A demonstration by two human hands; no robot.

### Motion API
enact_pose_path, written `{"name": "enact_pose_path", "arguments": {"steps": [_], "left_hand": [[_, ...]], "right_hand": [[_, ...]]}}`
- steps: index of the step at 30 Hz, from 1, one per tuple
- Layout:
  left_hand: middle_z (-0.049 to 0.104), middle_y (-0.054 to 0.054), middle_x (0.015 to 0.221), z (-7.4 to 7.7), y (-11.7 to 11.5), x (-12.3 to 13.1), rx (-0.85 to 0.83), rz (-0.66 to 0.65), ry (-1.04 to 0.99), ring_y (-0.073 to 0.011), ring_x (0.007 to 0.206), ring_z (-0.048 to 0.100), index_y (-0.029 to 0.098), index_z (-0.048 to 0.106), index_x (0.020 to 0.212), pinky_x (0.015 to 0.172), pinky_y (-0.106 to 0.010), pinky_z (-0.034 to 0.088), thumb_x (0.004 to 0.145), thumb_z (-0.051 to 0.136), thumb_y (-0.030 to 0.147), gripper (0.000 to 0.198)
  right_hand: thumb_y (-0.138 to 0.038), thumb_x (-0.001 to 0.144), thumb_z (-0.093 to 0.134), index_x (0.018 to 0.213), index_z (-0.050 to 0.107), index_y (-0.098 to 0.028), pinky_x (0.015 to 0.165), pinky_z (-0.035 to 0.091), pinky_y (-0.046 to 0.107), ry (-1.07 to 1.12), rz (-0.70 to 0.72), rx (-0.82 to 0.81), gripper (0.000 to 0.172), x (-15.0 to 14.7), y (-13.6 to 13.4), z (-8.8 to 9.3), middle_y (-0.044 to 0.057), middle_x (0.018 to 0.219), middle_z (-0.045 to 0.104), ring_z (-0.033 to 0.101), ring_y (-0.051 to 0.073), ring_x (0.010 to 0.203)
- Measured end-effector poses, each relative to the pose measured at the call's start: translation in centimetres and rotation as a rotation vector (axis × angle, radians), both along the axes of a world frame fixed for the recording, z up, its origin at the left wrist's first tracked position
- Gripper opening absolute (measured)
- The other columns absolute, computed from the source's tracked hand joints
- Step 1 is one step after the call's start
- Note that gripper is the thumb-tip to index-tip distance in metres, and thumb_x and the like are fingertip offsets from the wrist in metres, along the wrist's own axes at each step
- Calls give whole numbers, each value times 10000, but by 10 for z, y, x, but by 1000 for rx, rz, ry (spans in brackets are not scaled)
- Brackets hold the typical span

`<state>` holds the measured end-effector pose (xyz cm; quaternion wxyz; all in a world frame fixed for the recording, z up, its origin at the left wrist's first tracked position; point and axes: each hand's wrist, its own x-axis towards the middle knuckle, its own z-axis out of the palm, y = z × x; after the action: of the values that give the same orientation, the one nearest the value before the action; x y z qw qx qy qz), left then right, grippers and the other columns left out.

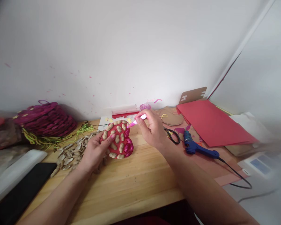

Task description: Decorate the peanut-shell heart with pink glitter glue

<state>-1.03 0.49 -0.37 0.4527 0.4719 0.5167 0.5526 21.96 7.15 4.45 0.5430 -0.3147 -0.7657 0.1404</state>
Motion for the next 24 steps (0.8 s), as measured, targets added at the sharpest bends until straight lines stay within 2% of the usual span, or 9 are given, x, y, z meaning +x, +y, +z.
{"name": "enact_pose_path", "arguments": {"steps": [6,11,17,20,24], "left_hand": [[814,-74,812,-1,1,0,-51,-44,-142,-225,638,745,159,755,1021,621,-310,602,723,924,586,547],[799,-60,764,0,1,0,-67,-38,-147,-219,585,724,161,752,983,562,-300,577,683,943,597,563],[806,-62,798,-4,3,-3,-78,-51,-109,-219,590,720,174,750,954,577,-311,574,707,914,627,541],[807,-66,791,-2,2,-3,-74,-42,-103,-219,590,723,175,745,948,576,-307,573,713,911,624,533],[802,-72,759,0,1,-1,-78,-43,-123,-211,565,720,165,735,935,556,-297,575,717,915,609,527]], "right_hand": [[-450,1062,566,985,644,-252,828,518,377,42,30,-105,226,4,10,-6,24,898,708,665,205,856],[-453,1065,558,975,649,-243,871,512,387,62,-38,-23,246,6,13,-6,44,945,725,663,216,895],[-431,1064,561,972,651,-240,874,512,383,20,5,-26,230,5,10,-3,48,949,731,664,218,910],[-418,1067,558,972,651,-245,889,508,396,25,-16,17,218,5,11,-4,47,943,729,666,226,925],[-429,1073,546,970,640,-246,890,514,390,23,25,-24,230,6,13,-7,40,946,724,677,222,929]]}}
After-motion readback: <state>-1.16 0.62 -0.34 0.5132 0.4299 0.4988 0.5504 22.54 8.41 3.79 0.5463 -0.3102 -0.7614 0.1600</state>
